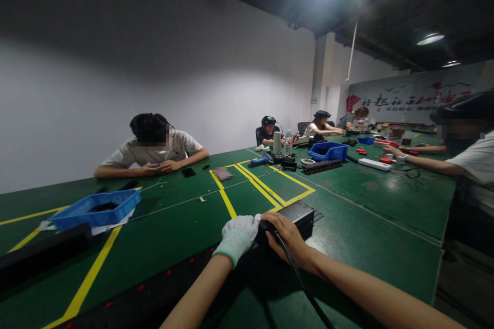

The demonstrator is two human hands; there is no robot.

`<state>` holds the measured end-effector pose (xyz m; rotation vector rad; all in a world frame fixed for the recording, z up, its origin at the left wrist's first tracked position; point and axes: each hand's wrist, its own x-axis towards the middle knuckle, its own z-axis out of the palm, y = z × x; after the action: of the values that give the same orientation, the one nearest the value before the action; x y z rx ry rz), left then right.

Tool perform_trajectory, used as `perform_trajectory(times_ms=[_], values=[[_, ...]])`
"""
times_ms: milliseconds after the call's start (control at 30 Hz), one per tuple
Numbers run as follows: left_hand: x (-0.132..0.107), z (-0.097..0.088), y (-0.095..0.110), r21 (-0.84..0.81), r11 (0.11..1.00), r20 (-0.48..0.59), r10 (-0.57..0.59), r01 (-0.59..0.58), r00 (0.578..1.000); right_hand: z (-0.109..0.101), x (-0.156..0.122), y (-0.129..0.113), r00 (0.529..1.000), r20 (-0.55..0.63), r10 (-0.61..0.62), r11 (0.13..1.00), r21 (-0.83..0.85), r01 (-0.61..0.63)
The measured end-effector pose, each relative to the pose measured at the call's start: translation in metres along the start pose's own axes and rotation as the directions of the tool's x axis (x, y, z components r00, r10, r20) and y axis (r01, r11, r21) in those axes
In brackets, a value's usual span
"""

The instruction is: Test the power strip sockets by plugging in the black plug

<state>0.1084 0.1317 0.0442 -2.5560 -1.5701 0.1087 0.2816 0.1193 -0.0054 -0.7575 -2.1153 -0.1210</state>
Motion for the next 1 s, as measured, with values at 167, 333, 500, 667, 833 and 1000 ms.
perform_trajectory(times_ms=[167,333,500,667,833,1000], values=[[-0.0006,0.0024,-0.0011,0.010,1.000,-0.014,0.015,-0.015,1.000,-0.0011,0.0005,-0.0009,1.000,-0.002,0.003,1.000,0.002,-0.003],[-0.0009,0.0046,-0.0013,0.018,1.000,-0.020,0.010,-0.010,1.000,-0.0007,0.0004,-0.0002,1.000,0.003,0.003,1.000,0.004,-0.003],[-0.0013,0.0034,-0.0007,0.019,1.000,-0.013,0.009,-0.008,1.000,-0.0007,0.0005,0.0002,1.000,0.007,-0.002,1.000,0.008,0.002],[-0.0018,-0.0018,0.0012,0.018,1.000,-0.001,-0.002,0.002,1.000,-0.0011,0.0002,0.0009,1.000,0.010,-0.003,1.000,0.010,0.003],[-0.0023,-0.0041,0.0015,0.018,1.000,0.007,-0.009,0.009,1.000,-0.0025,0.0016,-0.0006,1.000,0.013,-0.006,1.000,0.010,0.006],[-0.0015,-0.0015,0.0005,0.021,1.000,0.001,0.003,-0.003,1.000,-0.0028,0.0019,-0.0011,1.000,0.013,-0.008,1.000,0.008,0.008]])
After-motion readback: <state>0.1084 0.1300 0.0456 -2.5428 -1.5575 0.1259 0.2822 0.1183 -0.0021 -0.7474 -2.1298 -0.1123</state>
